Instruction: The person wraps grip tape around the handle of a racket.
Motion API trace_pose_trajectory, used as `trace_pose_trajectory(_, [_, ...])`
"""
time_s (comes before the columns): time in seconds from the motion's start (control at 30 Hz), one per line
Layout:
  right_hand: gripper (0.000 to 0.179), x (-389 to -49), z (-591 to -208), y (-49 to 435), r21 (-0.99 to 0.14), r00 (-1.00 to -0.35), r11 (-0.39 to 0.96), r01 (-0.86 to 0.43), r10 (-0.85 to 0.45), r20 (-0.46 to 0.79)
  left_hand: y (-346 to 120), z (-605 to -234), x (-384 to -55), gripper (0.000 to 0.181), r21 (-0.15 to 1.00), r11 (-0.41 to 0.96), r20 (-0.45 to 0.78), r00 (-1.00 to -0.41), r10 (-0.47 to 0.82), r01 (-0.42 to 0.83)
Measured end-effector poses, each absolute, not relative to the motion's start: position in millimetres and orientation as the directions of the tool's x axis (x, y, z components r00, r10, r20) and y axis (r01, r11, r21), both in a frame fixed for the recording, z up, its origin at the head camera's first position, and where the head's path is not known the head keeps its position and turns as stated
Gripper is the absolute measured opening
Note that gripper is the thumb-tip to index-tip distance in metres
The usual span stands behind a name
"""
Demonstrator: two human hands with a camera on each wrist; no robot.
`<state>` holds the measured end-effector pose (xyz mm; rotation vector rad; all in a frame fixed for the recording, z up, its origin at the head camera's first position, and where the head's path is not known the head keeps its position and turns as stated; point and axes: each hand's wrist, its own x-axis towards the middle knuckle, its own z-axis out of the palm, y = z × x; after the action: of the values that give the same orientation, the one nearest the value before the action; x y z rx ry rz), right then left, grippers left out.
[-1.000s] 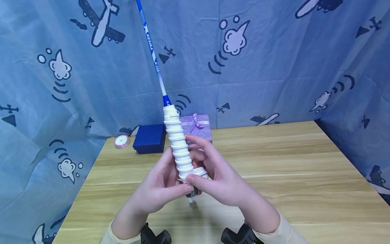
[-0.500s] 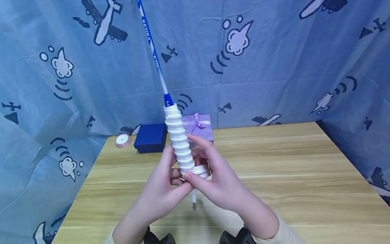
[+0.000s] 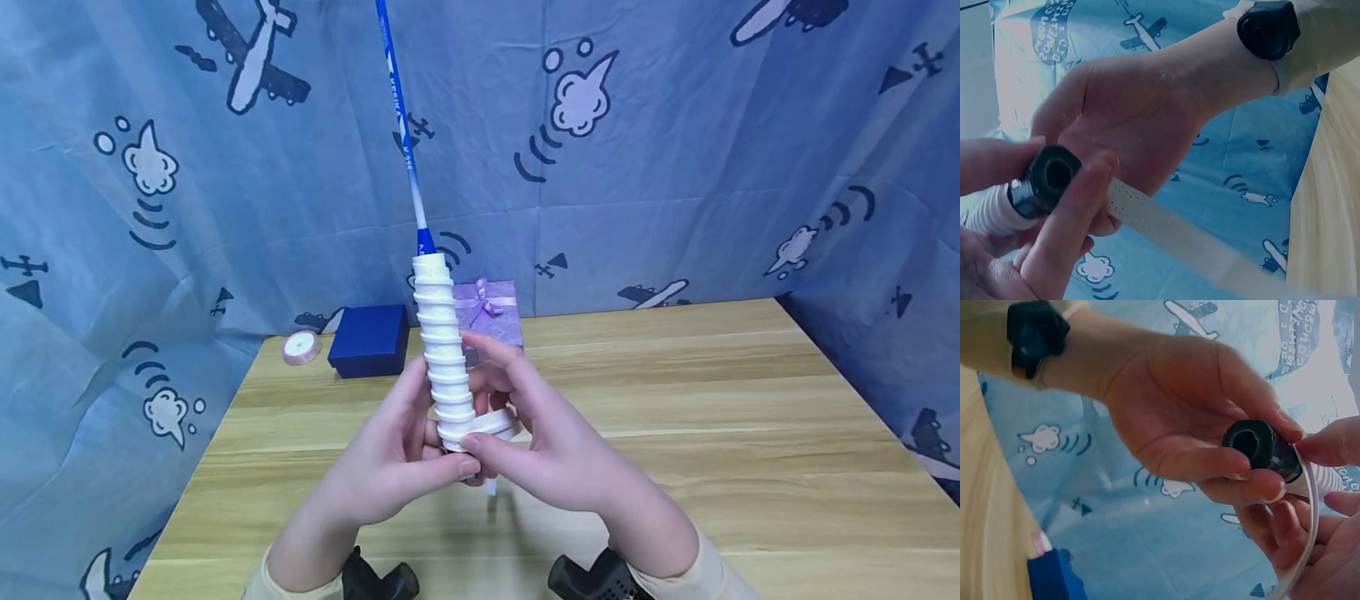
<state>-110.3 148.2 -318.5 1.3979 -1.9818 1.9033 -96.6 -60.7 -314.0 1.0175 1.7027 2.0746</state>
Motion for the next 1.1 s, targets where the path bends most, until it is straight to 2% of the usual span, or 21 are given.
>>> trace_pose_trajectory(0.23, [0.082,-111.1,-317.8,147.1,-0.828,-0.568,-0.357,-0.433,-0.605,0.558,-60.9,-319.2,-105.9,0.077,0.894,-0.427,0.419,-0.589,0.691,0.136])
trace_pose_trajectory(0.43, [0.080,-110.9,-317.1,147.2,-0.836,-0.570,-0.382,-0.394,-0.613,0.548,-60.8,-321.3,-108.7,0.080,0.877,-0.473,0.436,-0.551,0.712,0.082])
trace_pose_trajectory(0.53, [0.081,-110.7,-316.9,146.8,-0.840,-0.574,-0.386,-0.382,-0.613,0.543,-60.8,-321.3,-109.2,0.082,0.880,-0.460,0.444,-0.555,0.704,0.120])
trace_pose_trajectory(0.6, [0.081,-110.4,-317.1,146.2,-0.837,-0.578,-0.379,-0.396,-0.605,0.547,-60.8,-320.4,-108.5,0.083,0.891,-0.428,0.430,-0.581,0.691,0.150])
trace_pose_trajectory(0.67, [0.081,-110.6,-318.1,144.4,-0.824,-0.587,-0.348,-0.448,-0.580,0.565,-61.4,-319.0,-106.4,0.085,0.913,-0.359,0.396,-0.643,0.655,0.195])
trace_pose_trajectory(0.8, [0.082,-111.6,-320.6,141.1,-0.786,-0.617,-0.242,-0.569,-0.507,0.603,-60.0,-314.1,-99.9,0.084,0.949,-0.122,0.310,-0.784,0.538,0.292])
trace_pose_trajectory(0.87, [0.081,-112.0,-321.3,139.8,-0.773,-0.626,-0.204,-0.601,-0.481,0.614,-58.2,-311.7,-96.9,0.083,0.944,-0.001,0.290,-0.829,0.479,0.329])
trace_pose_trajectory(0.97, [0.083,-111.9,-321.1,138.1,-0.767,-0.636,-0.161,-0.621,-0.468,0.614,-56.0,-309.0,-93.7,0.081,0.924,0.116,0.284,-0.858,0.428,0.364])
trace_pose_trajectory(1.1, [0.085,-111.4,-320.3,136.0,-0.775,-0.654,-0.112,-0.622,-0.471,0.592,-57.1,-307.9,-91.9,0.078,0.920,0.135,0.284,-0.862,0.421,0.369])
